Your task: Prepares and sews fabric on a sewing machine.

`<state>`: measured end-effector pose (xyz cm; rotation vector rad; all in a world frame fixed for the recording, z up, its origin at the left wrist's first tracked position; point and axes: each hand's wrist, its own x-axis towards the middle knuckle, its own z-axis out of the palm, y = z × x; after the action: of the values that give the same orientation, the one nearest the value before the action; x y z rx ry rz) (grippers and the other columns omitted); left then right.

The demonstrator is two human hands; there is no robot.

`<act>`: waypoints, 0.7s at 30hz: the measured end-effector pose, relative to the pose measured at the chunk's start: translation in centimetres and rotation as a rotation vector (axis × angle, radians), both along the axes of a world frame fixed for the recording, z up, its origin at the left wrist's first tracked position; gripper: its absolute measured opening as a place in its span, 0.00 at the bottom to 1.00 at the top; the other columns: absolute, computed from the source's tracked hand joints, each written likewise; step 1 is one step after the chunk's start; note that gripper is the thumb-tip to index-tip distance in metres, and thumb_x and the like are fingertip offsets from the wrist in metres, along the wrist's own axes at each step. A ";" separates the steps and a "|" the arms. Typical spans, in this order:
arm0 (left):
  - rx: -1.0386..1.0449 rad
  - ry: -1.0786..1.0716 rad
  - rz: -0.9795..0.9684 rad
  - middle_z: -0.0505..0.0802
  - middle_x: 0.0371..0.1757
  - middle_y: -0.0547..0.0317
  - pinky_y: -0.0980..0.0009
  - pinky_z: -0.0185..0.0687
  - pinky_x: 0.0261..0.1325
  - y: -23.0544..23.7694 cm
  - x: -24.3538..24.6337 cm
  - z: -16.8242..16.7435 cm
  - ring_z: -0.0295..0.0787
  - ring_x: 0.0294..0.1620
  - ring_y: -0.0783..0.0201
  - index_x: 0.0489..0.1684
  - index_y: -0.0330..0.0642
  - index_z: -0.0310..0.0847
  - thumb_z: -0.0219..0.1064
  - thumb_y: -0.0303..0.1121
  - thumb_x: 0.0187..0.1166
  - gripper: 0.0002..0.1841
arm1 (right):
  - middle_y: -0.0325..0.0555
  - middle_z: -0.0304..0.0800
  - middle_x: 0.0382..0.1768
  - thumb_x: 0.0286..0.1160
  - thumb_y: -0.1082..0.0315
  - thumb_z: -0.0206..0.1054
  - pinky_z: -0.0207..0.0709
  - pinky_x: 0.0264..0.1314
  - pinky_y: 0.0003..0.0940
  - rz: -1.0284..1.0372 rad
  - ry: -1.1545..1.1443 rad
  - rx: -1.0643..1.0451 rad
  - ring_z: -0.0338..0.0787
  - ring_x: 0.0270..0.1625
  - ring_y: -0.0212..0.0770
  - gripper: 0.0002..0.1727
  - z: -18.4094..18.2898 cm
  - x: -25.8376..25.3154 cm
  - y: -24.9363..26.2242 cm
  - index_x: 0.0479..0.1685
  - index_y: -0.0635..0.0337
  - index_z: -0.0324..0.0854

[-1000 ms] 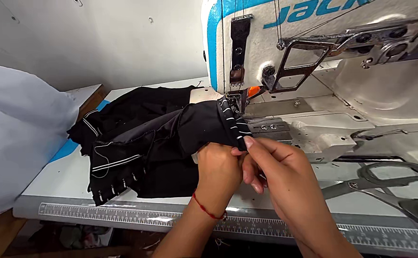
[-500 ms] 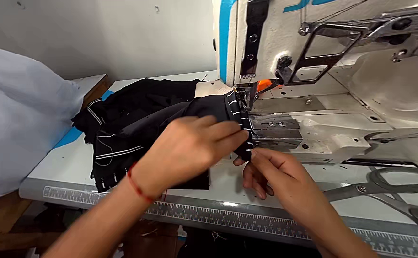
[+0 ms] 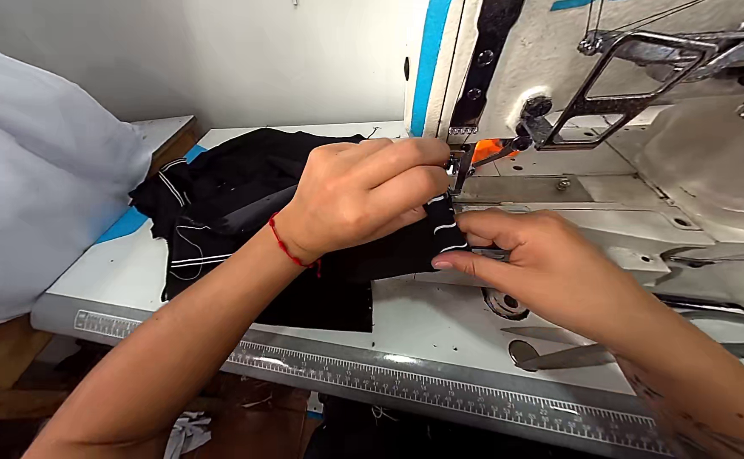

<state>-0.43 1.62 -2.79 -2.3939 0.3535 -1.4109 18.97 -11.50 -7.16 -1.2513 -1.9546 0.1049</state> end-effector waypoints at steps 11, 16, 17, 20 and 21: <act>-0.167 0.717 0.111 0.89 0.30 0.62 0.67 0.66 0.19 -1.3 -0.1 2.8 0.83 0.25 0.67 0.29 0.44 0.87 0.60 0.31 0.62 0.09 | 0.21 0.88 0.29 0.75 0.50 0.70 0.78 0.37 0.09 0.139 0.165 0.014 0.85 0.36 0.14 0.14 -0.8 -1.2 -1.2 0.26 0.45 0.91; -0.225 0.839 0.059 0.89 0.30 0.66 0.72 0.66 0.21 -1.6 -0.4 3.7 0.82 0.27 0.73 0.20 0.46 0.84 0.60 0.32 0.63 0.07 | 0.23 0.90 0.32 0.78 0.50 0.69 0.80 0.43 0.09 0.122 0.217 0.043 0.87 0.41 0.14 0.16 -2.0 -2.0 -1.5 0.30 0.47 0.93; -0.209 0.832 0.070 0.87 0.27 0.66 0.71 0.64 0.20 -1.3 -0.3 3.7 0.80 0.24 0.72 0.20 0.46 0.84 0.60 0.32 0.64 0.08 | 0.23 0.91 0.33 0.79 0.50 0.68 0.81 0.44 0.10 0.115 0.218 0.042 0.87 0.41 0.15 0.16 -2.1 -2.1 -1.6 0.30 0.48 0.93; -0.161 0.823 0.143 0.88 0.30 0.64 0.69 0.65 0.20 -0.3 -0.3 3.7 0.81 0.24 0.70 0.21 0.46 0.85 0.59 0.34 0.67 0.10 | 0.24 0.91 0.34 0.80 0.50 0.67 0.81 0.47 0.11 0.100 0.206 0.045 0.88 0.44 0.15 0.16 -2.3 -2.2 -1.7 0.32 0.48 0.93; -0.153 0.812 0.154 0.89 0.31 0.64 0.69 0.66 0.20 -0.2 -0.3 3.7 0.82 0.25 0.70 0.20 0.46 0.85 0.59 0.35 0.68 0.10 | 0.24 0.92 0.35 0.81 0.50 0.67 0.81 0.48 0.11 0.099 0.202 0.048 0.88 0.44 0.15 0.16 -2.5 -2.2 -1.7 0.32 0.48 0.93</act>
<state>-0.77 1.43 0.96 -2.9498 0.2403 -0.3526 16.74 -13.23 -9.64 -1.0695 -1.8327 0.2248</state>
